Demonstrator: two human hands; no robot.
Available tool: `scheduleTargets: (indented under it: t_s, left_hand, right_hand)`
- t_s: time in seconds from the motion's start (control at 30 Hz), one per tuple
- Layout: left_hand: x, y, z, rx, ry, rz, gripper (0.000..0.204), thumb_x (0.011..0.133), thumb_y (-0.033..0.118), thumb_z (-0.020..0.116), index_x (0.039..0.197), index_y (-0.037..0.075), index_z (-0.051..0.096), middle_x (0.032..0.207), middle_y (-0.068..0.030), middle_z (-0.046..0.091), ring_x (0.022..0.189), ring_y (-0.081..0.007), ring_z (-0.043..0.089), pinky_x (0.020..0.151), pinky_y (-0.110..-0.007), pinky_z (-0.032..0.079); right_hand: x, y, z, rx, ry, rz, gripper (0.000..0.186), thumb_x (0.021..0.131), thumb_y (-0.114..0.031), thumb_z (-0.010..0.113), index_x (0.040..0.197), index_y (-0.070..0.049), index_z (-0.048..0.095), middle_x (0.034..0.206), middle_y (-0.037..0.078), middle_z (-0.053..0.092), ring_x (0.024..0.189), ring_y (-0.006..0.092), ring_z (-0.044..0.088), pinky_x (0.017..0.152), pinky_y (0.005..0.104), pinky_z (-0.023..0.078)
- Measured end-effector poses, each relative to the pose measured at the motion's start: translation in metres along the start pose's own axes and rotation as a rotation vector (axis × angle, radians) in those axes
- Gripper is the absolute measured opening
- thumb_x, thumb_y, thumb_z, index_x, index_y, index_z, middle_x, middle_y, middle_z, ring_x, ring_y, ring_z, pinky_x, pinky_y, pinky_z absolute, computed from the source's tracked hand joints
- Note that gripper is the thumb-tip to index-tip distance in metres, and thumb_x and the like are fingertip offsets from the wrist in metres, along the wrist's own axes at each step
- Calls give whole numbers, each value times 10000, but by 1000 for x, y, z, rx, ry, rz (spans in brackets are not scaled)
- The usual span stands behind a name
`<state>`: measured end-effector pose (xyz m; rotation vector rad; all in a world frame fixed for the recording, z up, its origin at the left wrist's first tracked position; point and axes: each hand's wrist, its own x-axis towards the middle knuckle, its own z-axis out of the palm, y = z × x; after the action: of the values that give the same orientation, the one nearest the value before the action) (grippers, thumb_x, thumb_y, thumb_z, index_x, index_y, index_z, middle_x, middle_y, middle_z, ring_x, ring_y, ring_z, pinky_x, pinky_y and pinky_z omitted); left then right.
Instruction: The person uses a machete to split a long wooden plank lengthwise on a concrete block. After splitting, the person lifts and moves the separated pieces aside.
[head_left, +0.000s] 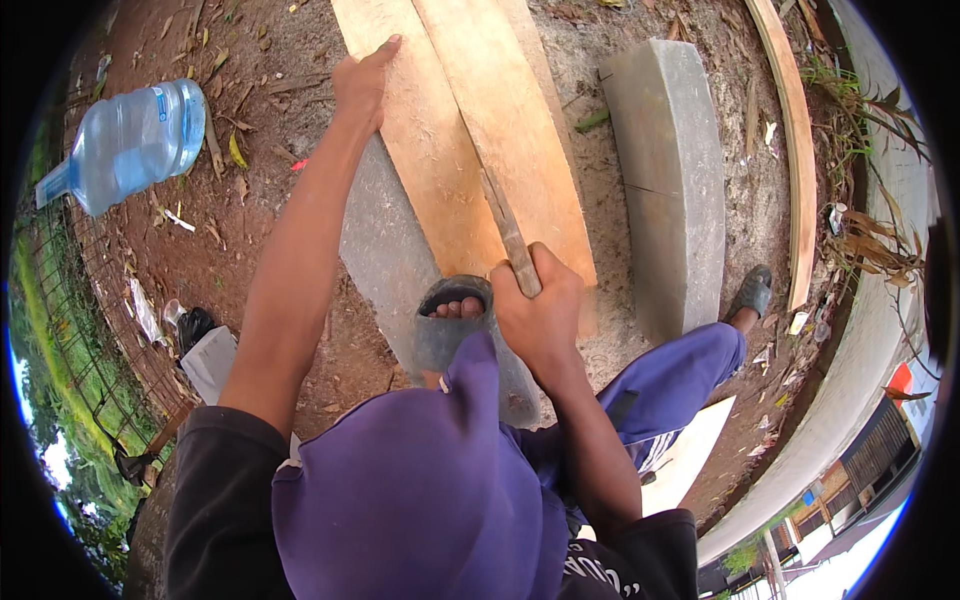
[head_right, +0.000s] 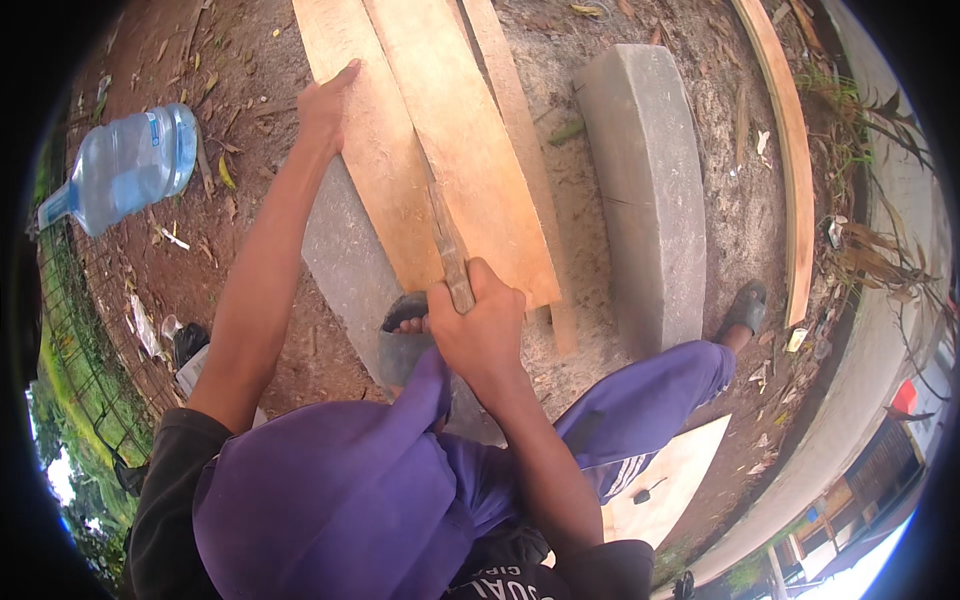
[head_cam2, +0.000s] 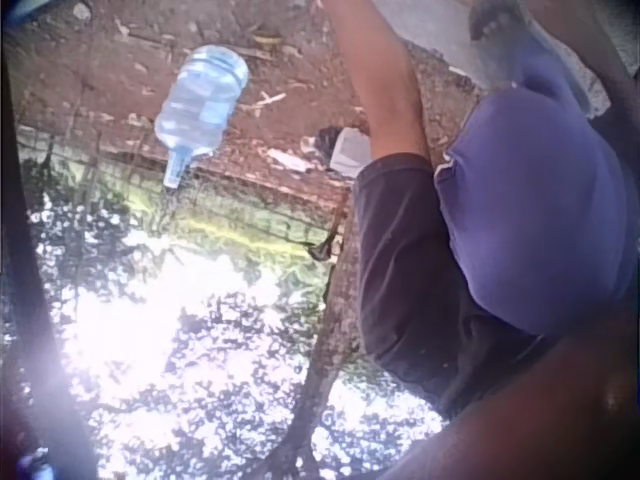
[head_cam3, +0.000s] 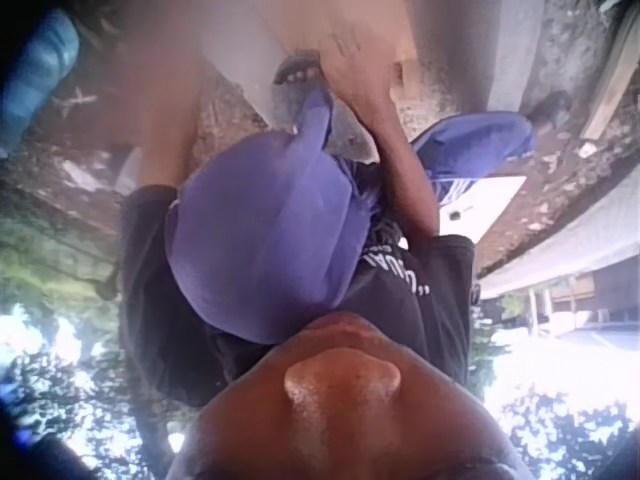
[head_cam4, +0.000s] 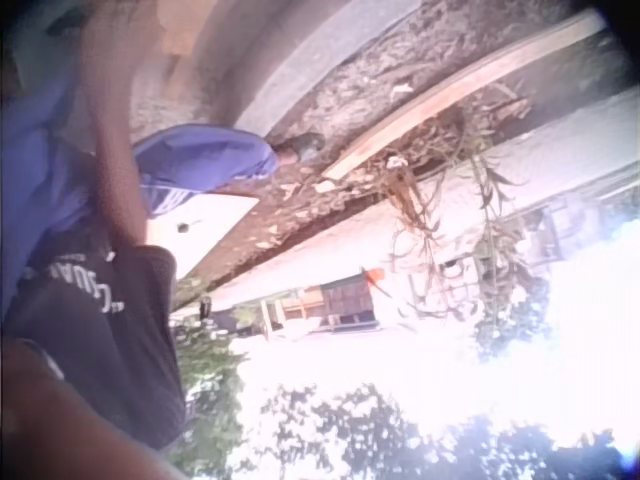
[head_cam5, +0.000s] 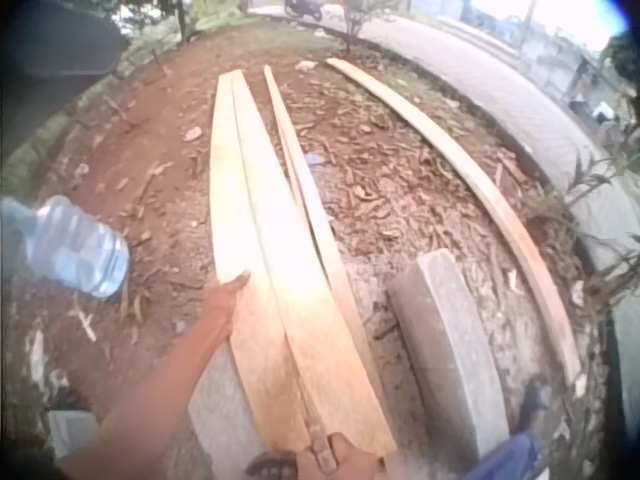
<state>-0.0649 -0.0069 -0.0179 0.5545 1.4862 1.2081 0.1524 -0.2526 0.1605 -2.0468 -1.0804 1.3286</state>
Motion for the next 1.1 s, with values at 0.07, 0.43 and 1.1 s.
scheduleTargets:
  t_s: [0.07,0.43,1.1]
  left_hand:
    - [-6,4,1,16,0,-30,336,885,111,799,1092,-102,643,1041,-185,713,885,-255,720,773,-391,610]
    - [-7,5,-1,8,-33,-16,412,874,146,819,1166,-88,647,1102,-161,708,935,-247,709,811,-387,589]
    - [4,-5,4,-10,-40,-1,421,867,136,825,1164,-99,641,1092,-166,706,920,-261,708,796,-412,598]
  right_hand:
    - [-7,5,-2,-42,43,-62,208,861,-145,669,769,1,555,638,205,601,509,298,605,535,405,476]
    - [-74,29,-46,25,-31,-52,132,826,-35,679,761,6,572,583,139,587,457,231,589,468,341,457]
    - [-1,29,8,-14,68,-107,184,830,-107,691,764,4,560,626,197,606,492,317,610,497,396,476]
